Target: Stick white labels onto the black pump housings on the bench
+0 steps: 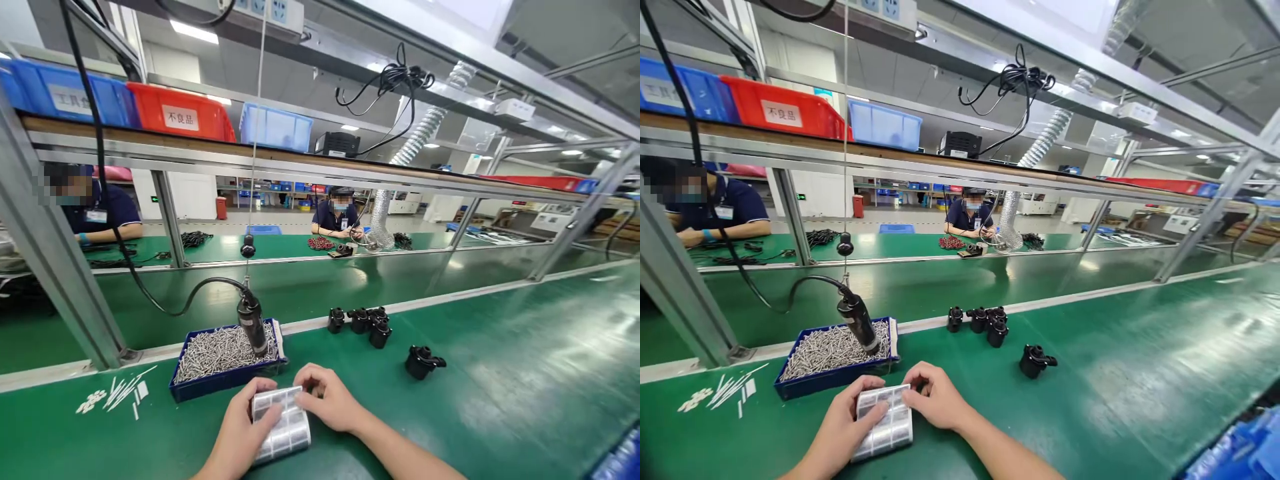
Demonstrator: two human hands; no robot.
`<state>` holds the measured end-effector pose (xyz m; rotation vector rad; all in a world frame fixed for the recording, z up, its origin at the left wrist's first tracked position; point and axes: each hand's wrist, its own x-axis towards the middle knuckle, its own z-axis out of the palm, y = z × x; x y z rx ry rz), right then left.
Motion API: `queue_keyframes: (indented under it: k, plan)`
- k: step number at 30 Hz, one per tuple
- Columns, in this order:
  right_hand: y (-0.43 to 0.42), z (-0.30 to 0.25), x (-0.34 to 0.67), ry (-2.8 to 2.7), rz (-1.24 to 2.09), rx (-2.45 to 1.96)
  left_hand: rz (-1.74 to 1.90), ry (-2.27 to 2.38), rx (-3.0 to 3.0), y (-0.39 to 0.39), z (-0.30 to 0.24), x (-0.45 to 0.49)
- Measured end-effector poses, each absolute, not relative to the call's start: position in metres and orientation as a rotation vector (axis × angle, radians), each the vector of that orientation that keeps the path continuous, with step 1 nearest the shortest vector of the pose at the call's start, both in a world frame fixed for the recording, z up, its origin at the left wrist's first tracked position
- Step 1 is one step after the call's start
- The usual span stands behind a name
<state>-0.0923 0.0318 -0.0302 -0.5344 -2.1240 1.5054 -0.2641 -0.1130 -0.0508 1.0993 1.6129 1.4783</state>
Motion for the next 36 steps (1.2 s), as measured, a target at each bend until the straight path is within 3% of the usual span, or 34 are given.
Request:
queue_keyframes:
  k: [8, 21, 29, 36]
  plan:
    - [0.060, -0.020, -0.077, -2.095, 1.514, -0.568, 1.561, 1.557, 0.992, -0.083, -0.043, -0.244]
    - [0.042, -0.016, -0.077, -2.240, 1.255, -0.579, 1.615, 1.567, 1.040, -0.088, -0.045, -0.251]
    - [0.040, -0.010, -0.071, -2.316, 0.639, -0.154, 1.583, 1.607, 1.085, -0.089, -0.043, -0.250]
    - [0.030, -0.011, -0.072, -2.219, 0.787, -0.192, 1.566, 1.507, 1.173, -0.093, -0.045, -0.247]
